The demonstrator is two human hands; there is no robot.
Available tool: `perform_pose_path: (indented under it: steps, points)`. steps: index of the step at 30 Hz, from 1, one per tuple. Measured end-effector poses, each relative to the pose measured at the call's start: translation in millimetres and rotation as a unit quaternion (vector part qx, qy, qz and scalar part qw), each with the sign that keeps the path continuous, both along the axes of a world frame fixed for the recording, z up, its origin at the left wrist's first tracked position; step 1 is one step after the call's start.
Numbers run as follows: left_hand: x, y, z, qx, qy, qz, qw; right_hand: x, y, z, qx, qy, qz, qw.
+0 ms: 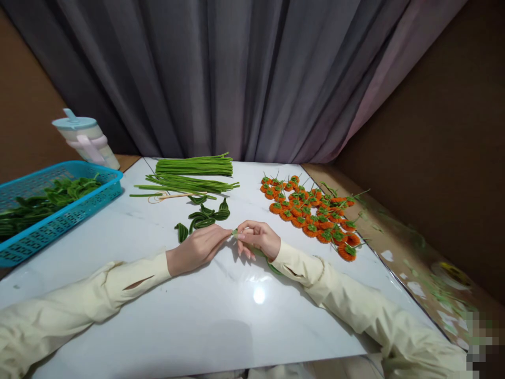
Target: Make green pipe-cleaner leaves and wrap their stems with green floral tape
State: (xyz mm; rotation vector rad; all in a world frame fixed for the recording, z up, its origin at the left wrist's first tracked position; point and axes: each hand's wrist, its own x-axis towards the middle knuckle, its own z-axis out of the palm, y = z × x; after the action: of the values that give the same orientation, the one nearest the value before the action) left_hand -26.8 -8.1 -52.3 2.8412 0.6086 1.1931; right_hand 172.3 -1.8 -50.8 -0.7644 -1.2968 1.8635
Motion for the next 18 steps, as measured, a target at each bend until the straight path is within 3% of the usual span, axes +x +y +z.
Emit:
perform_pose_path:
  steps: [12,18]
  points:
    - [-0.6,1.7,-2.2,-0.043,-0.003,-0.006,0.999,0.5,3.0,-4.1,-0.009,0.018,0.02,1.0]
    - [-0.8,0.3,-1.7,-0.054,-0.007,-0.005,0.998,0.4,-2.9,6.3,-0.016,-0.012,0.008,1.0]
